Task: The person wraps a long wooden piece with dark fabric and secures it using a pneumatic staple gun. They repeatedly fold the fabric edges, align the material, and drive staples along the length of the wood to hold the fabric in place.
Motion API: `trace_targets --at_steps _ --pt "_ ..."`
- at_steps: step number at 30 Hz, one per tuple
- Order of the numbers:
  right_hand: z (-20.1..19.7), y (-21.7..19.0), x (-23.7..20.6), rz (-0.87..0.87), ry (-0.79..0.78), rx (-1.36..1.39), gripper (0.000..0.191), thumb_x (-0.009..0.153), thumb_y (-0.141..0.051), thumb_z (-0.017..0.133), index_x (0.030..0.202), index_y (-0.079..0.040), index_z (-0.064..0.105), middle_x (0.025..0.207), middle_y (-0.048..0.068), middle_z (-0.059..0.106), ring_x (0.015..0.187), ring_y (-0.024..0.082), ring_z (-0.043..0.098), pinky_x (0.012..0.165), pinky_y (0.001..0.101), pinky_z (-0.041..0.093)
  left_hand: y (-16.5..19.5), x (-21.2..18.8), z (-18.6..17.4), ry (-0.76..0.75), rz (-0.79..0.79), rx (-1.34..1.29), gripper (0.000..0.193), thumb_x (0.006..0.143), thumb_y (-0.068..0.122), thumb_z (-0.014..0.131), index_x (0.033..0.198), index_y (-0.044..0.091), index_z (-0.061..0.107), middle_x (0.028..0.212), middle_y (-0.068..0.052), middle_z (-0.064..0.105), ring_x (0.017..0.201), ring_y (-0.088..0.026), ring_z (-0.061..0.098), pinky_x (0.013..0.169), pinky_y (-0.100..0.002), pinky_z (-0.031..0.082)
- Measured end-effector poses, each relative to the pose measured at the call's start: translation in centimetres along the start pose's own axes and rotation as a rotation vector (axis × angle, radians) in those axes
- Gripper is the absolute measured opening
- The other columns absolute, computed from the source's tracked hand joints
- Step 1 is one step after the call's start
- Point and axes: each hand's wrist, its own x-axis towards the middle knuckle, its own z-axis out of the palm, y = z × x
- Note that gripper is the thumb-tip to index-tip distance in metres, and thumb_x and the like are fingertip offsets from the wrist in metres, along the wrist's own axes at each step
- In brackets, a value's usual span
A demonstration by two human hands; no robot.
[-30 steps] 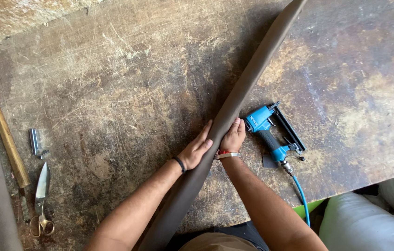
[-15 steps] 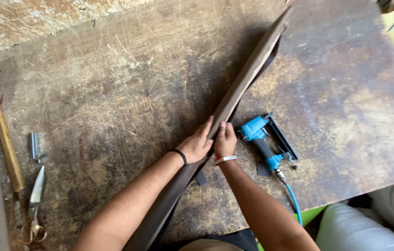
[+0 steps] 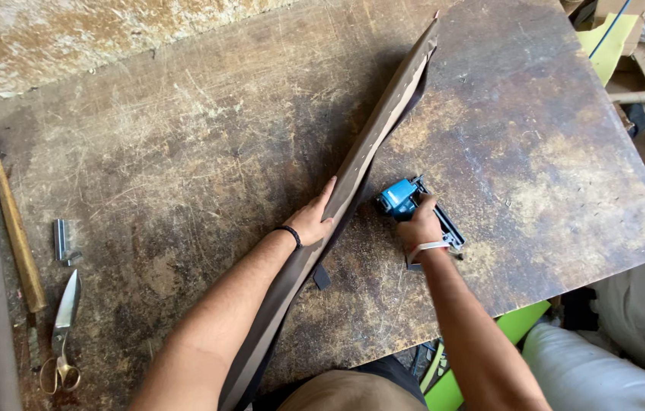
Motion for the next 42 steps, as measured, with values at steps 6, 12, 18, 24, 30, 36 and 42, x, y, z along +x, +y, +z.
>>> trace_targets --at_steps 6,12,18,24,30,36,42 --pt "-3.6 -3.6 -1.8 -0.004 -0.146 0.268 0.043 0.082 -0.014 0.075 0.125 -0.011 0.069 0.098 0.009 0.074 0.08 0.018 0.074 0.071 0.0316 0.061 -0.6 0.4 0.0 -0.006 -0.012 -0.006 0.101 0.097 0.016 0.059 0.158 0.04 -0.017 0.169 -0.017 0.019 0.149 -0.036 0.035 0.123 -0.048 0.031" --pt "-2.8 -6.7 0.0 0.154 -0.264 0.396 0.031 0.081 -0.017 0.082 0.108 -0.005 0.072 0.084 0.009 0.073 0.064 0.015 0.062 0.057 0.0302 0.054 -0.4 0.4 0.1 0.018 -0.008 0.008 0.104 0.096 0.013 0.061 0.158 0.041 -0.017 0.169 -0.016 0.019 0.15 -0.036 0.035 0.123 -0.047 0.031" --pt "-2.0 -6.3 -1.5 0.057 -0.326 0.294 0.027 0.08 -0.019 0.08 0.104 -0.009 0.073 0.084 0.005 0.073 0.067 0.014 0.067 0.064 0.0324 0.058 0.6 -0.1 -0.3 -0.014 -0.088 -0.007 0.106 0.095 0.01 0.061 0.159 0.041 -0.017 0.168 -0.016 0.023 0.146 -0.035 0.041 0.121 -0.048 0.036" --pt "-1.0 -6.1 -3.4 -0.052 -0.382 0.167 0.027 0.084 -0.027 0.077 0.105 -0.011 0.074 0.085 0.006 0.075 0.068 0.014 0.07 0.071 0.0331 0.061 1.3 -0.2 -0.4 -0.002 -0.088 -0.014 0.113 0.09 0.004 0.066 0.159 0.039 -0.016 0.167 -0.016 0.023 0.144 -0.036 0.044 0.119 -0.05 0.037" --pt "-1.0 -5.7 -3.9 0.094 -0.391 0.026 0.041 0.088 -0.037 0.077 0.119 -0.011 0.072 0.094 0.01 0.077 0.076 0.016 0.077 0.076 0.0326 0.062 1.5 -0.3 -0.2 0.022 -0.105 0.009 0.117 0.085 0.001 0.068 0.161 0.035 -0.015 0.164 -0.019 0.031 0.139 -0.036 0.05 0.117 -0.048 0.042" --pt "-3.5 -3.6 -3.8 -0.161 -0.145 -0.295 0.065 0.086 -0.032 0.077 0.143 -0.011 0.055 0.107 0.018 0.072 0.089 0.027 0.074 0.085 0.0402 0.06 2.7 -0.3 1.5 0.23 -0.158 0.039 0.104 0.079 -0.002 0.065 0.163 0.023 0.011 0.155 -0.019 0.045 0.132 -0.036 0.056 0.11 -0.043 0.049" --pt "-1.1 -3.5 -6.5 -0.194 -0.004 -0.247 0.039 0.094 -0.04 0.069 0.125 -0.015 0.07 0.115 0.011 0.074 0.102 0.025 0.072 0.091 0.0399 0.059 5.5 5.7 2.1 0.461 -0.017 0.062 0.091 0.082 0.007 0.069 0.162 0.017 0.025 0.156 -0.018 0.048 0.136 -0.036 0.055 0.111 -0.044 0.049"
